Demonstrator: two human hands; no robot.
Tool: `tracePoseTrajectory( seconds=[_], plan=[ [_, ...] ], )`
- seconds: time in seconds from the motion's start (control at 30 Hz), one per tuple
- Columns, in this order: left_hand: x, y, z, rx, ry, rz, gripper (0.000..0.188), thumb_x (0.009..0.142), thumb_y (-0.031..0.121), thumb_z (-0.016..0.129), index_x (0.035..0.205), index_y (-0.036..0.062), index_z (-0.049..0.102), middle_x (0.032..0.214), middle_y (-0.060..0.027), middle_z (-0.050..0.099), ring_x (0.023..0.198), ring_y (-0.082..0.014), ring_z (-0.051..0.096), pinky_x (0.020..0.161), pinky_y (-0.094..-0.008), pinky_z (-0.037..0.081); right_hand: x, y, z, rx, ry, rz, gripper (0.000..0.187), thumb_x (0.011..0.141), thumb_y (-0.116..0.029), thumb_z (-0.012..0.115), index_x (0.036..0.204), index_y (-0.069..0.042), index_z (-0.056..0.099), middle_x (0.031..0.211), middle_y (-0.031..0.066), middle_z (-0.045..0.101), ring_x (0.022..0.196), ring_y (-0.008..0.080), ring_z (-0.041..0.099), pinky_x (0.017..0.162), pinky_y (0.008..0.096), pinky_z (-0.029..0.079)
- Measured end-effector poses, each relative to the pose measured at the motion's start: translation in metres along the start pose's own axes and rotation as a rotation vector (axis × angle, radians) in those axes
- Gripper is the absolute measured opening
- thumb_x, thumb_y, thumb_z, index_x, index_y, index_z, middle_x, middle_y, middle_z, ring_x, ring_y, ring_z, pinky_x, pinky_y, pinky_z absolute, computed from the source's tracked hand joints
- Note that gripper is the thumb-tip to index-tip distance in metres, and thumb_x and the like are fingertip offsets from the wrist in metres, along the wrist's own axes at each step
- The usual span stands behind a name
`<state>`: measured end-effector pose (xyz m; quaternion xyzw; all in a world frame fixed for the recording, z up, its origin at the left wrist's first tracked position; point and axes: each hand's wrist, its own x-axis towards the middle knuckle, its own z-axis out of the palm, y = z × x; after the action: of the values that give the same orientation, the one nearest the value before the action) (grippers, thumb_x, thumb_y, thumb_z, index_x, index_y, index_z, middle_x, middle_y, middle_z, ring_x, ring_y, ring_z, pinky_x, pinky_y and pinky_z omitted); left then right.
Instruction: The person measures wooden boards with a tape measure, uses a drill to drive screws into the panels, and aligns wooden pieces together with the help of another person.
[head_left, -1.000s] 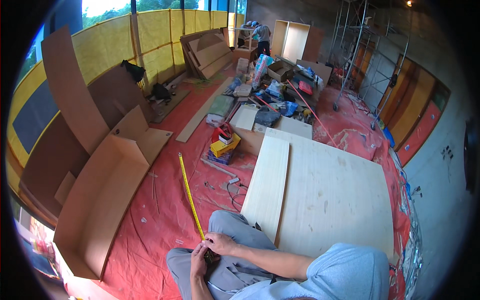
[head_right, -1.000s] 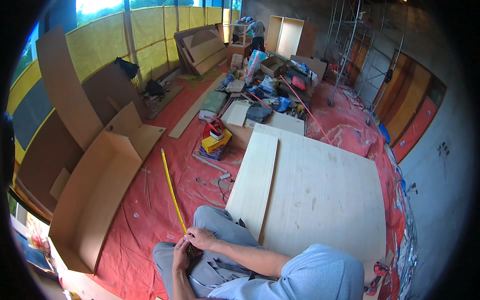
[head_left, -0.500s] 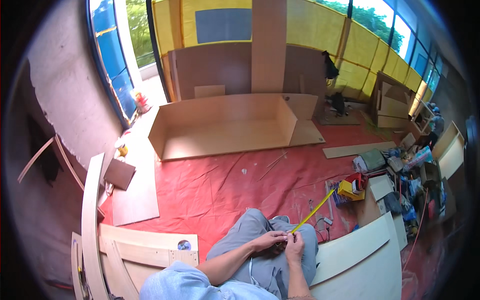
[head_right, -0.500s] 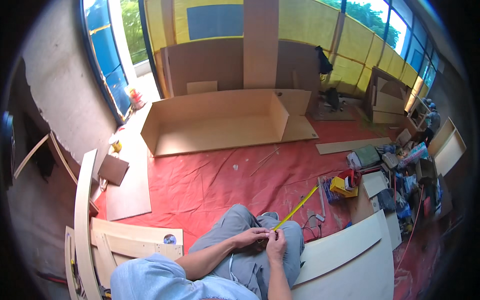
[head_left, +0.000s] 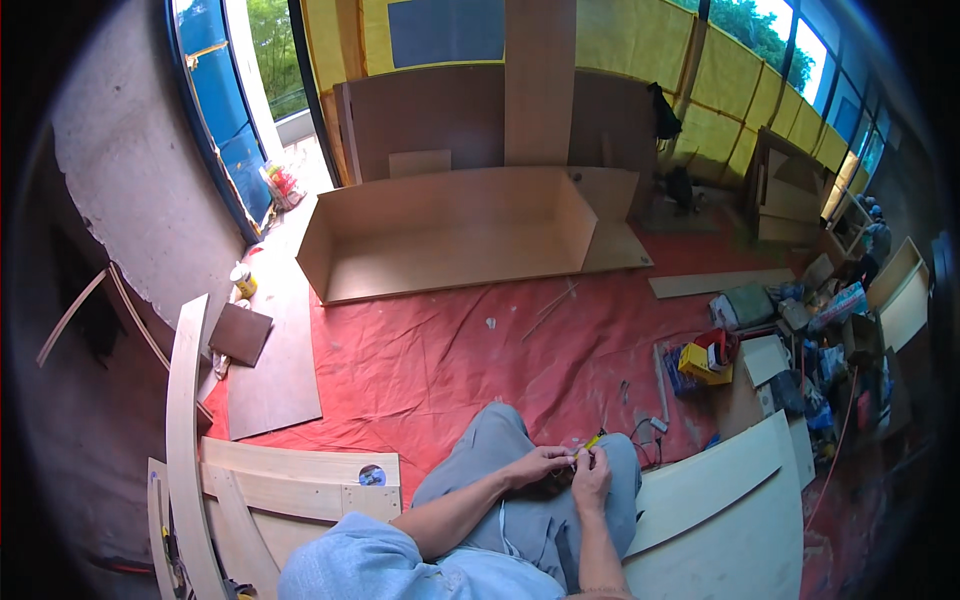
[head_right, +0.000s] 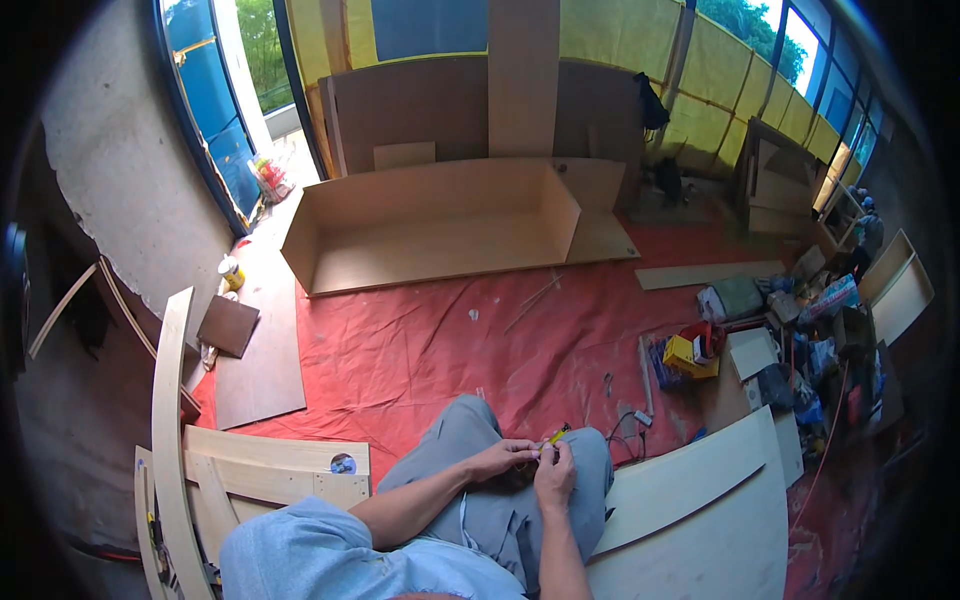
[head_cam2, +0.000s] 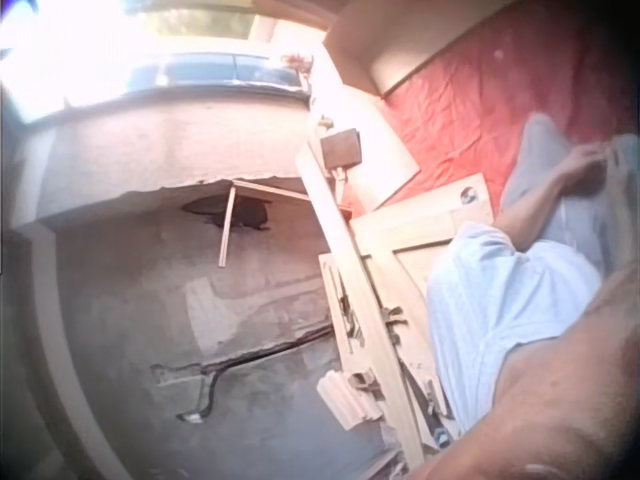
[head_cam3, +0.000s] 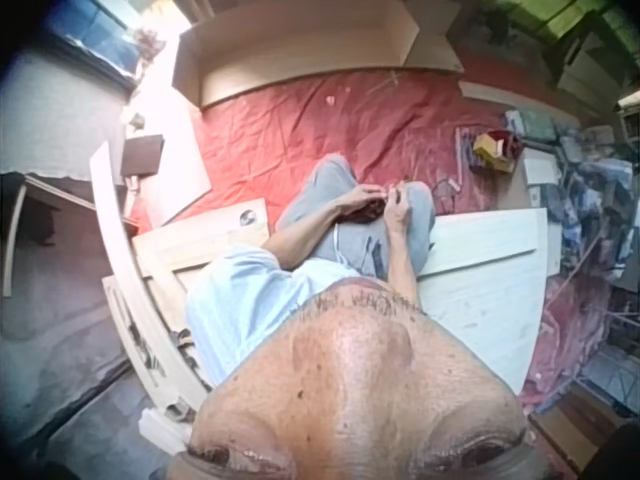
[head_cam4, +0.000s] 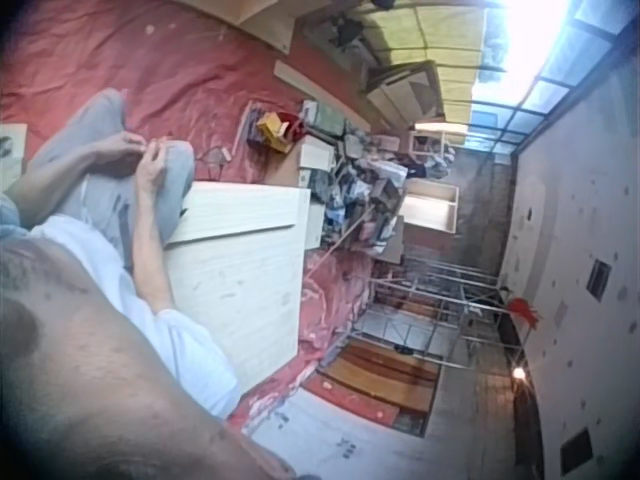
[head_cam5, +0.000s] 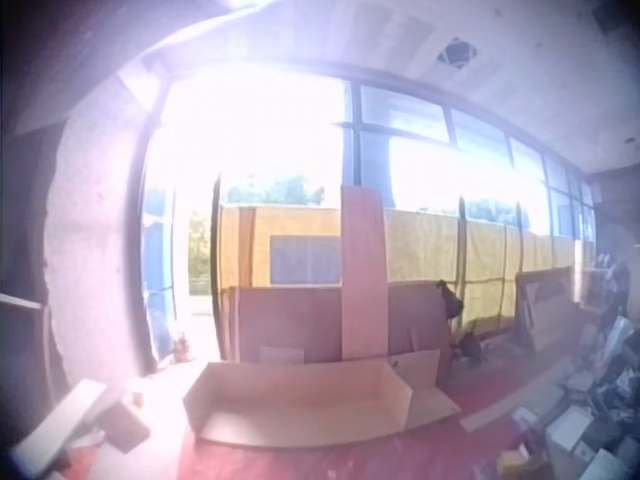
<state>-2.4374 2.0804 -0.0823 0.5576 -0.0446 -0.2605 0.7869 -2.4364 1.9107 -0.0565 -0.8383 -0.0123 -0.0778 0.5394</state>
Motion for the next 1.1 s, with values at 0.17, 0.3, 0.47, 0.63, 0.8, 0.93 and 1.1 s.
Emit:
tracePoseTrajectory(
  seconds=[0.17,0.3,0.47,0.63,0.8,0.93,1.1],
  plan=[
    [0.000,0.004,0.005,-0.021,-0.033,-0.048,0.027,0.110,0.037,0.062,0.113,0.0111,0.072,0.094,0.0059,0.067,0.085,-0.0049,0.058,0.075,-0.0245,0.049,0.004,0.001,-0.012,0.032,0.033,0.063,0.021,0.108,-0.017,0.059,0.113,0.003,0.066,0.100,0.0131,0.074,0.085,0.0199,0.071,0.073,0.0348,0.056],
    [0.001,0.010,0.008,-0.015,-0.091,-0.155,0.028,0.110,0.037,0.062,0.117,0.0110,0.071,0.099,0.0043,0.072,0.089,-0.0046,0.061,0.081,-0.0231,0.049,0.030,-0.015,-0.046,0.223,0.128,0.058,0.017,0.110,-0.015,0.056,0.112,-0.001,0.066,0.103,0.0080,0.074,0.088,0.0123,0.069,0.074,0.0286,0.056],
    [0.003,0.006,0.009,0.040,-0.131,-0.112,0.029,0.111,0.036,0.061,0.116,0.0098,0.073,0.099,0.0045,0.072,0.089,-0.0041,0.061,0.081,-0.0234,0.049,0.080,-0.070,-0.145,0.424,0.368,-0.050,0.024,0.113,-0.021,0.053,0.121,-0.002,0.064,0.111,0.0079,0.071,0.097,0.0160,0.070,0.090,0.0306,0.056],
    [0.006,0.002,0.008,0.172,-0.123,-0.006,0.026,0.110,0.032,0.061,0.110,0.0086,0.073,0.094,0.0040,0.071,0.085,-0.0057,0.060,0.077,-0.0239,0.048,0.106,-0.095,-0.183,0.499,0.603,0.070,0.025,0.112,-0.027,0.055,0.119,-0.005,0.064,0.118,0.0062,0.072,0.097,0.0162,0.071,0.084,0.0319,0.059],
    [0.003,0.002,0.004,0.100,-0.100,-0.047,0.027,0.111,0.031,0.061,0.117,0.0085,0.073,0.096,0.0030,0.071,0.091,-0.0071,0.061,0.085,-0.0254,0.049,0.086,-0.055,-0.119,0.382,0.358,0.072,0.021,0.112,-0.024,0.056,0.111,-0.005,0.066,0.100,0.0051,0.072,0.083,0.0108,0.068,0.067,0.0254,0.058],
    [0.002,-0.002,-0.002,-0.052,-0.091,-0.137,0.026,0.111,0.030,0.061,0.119,0.0076,0.071,0.098,0.0039,0.070,0.094,-0.0062,0.061,0.087,-0.0246,0.049,0.036,-0.025,-0.036,0.121,0.049,0.199,0.021,0.108,-0.021,0.061,0.103,-0.001,0.066,0.092,0.0063,0.071,0.077,0.0144,0.068,0.066,0.0311,0.056],
    [0.003,-0.011,-0.009,-0.032,0.018,0.018,0.029,0.111,0.031,0.060,0.123,0.0053,0.068,0.111,0.0057,0.067,0.101,-0.0049,0.058,0.092,-0.0247,0.048,-0.004,-0.021,0.011,-0.125,-0.008,0.114,0.024,0.101,-0.021,0.067,0.103,0.003,0.065,0.085,0.0155,0.070,0.076,0.0291,0.069,0.071,0.0444,0.054]
  ],
)
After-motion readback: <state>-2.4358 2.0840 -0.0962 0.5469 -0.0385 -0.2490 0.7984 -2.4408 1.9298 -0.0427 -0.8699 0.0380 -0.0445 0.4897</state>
